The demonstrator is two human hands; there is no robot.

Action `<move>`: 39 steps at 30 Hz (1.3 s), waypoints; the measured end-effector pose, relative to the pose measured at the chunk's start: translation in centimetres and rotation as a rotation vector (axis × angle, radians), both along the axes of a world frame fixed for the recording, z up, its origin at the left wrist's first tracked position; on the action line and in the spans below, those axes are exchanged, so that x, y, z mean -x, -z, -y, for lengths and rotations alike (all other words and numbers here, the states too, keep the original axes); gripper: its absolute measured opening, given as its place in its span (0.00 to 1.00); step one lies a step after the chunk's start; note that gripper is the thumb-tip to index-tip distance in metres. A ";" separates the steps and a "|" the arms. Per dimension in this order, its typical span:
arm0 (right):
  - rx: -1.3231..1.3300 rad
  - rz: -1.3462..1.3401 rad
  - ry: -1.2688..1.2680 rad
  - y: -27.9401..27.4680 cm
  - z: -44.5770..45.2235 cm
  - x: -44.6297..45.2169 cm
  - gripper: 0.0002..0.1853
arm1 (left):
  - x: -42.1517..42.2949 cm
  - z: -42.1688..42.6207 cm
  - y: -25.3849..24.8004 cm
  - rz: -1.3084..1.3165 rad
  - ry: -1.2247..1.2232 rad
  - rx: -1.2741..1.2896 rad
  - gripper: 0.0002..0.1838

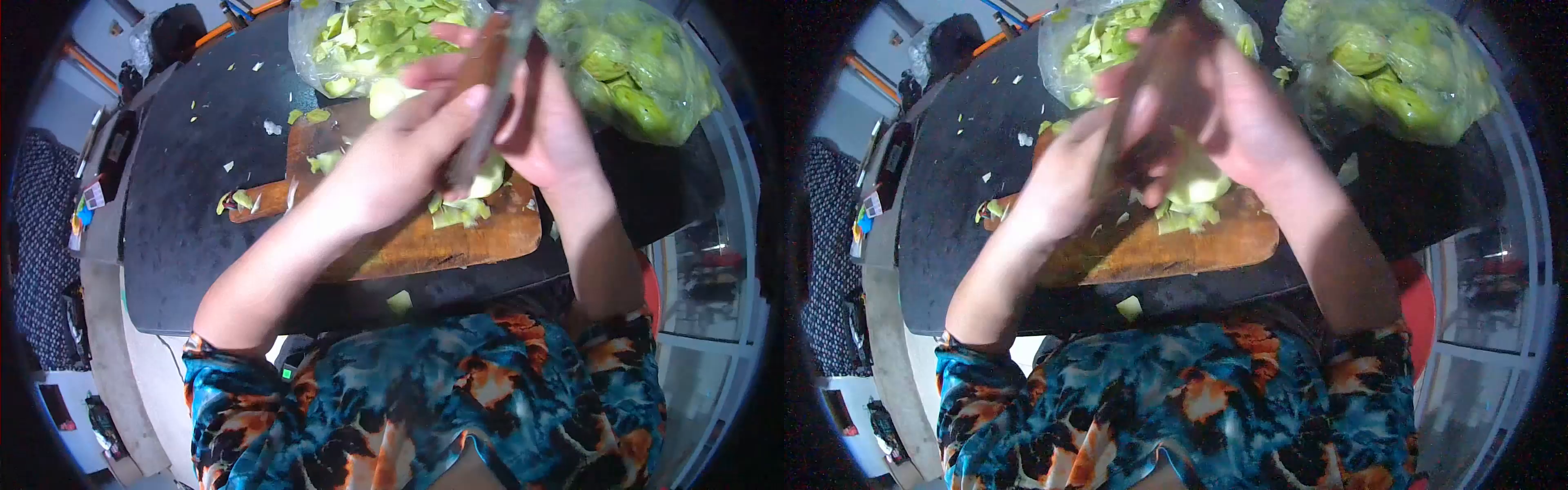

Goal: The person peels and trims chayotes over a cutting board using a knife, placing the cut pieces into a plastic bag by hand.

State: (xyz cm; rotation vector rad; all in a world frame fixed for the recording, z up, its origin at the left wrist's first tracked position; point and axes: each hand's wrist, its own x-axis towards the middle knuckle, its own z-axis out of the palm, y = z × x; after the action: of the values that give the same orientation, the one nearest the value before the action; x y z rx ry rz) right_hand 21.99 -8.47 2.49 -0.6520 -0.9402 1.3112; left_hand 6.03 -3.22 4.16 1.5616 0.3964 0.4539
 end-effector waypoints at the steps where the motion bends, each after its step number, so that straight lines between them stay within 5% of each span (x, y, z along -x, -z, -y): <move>1: -0.032 -0.036 0.042 0.4 0.6 -0.9 0.33 | -0.8 -0.4 0.7 0.045 0.088 -0.149 0.29; 3: 0.016 -0.009 0.182 1.1 2.5 -3.4 0.27 | -1.3 -1.8 0.9 -0.045 0.089 -0.333 0.27; 5: 0.159 0.127 0.585 -0.7 5.0 -3.7 0.19 | -0.9 -3.6 2.0 -0.156 0.061 -0.420 0.25; 7: 0.273 0.541 0.667 -0.7 8.6 -6.7 0.18 | -0.7 -3.9 3.5 -0.184 -0.002 -0.446 0.30; 9: 0.401 0.817 0.697 -1.3 10.6 -6.7 0.19 | -0.5 -3.3 4.6 -0.234 -0.012 -0.549 0.36; 10: 0.468 0.878 0.702 -1.8 11.4 -5.8 0.20 | -1.1 -3.4 5.8 -0.150 -0.032 -0.656 0.48; 13: 0.557 0.932 0.609 -1.5 12.1 -5.5 0.23 | -1.8 -3.0 6.7 -0.124 -0.057 -1.014 0.49; 17: 0.488 1.307 0.566 -1.7 12.6 -6.3 0.24 | -1.7 -3.3 6.6 -0.196 0.012 -0.985 0.51; 26: 0.389 1.524 0.502 -3.6 12.8 -3.5 0.17 | -1.6 -3.1 6.7 -0.129 -0.028 -1.020 0.48; 32: 0.550 1.520 0.529 -3.7 12.9 -4.4 0.16 | -2.8 -2.8 6.5 -0.146 0.029 -0.999 0.45; 35: 0.746 1.292 0.519 -3.6 12.6 -4.3 0.17 | -3.3 -2.9 7.1 -0.110 0.085 -0.959 0.46; 39: 0.672 1.338 0.457 -3.4 12.6 -4.7 0.16 | -3.1 -2.6 7.0 -0.053 0.138 -0.904 0.47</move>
State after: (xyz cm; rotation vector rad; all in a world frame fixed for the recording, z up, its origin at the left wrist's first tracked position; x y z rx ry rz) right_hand 26.69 -21.10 5.87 -2.2727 -1.2261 0.6235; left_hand 9.12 -0.57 -2.79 2.4614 0.1079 0.5162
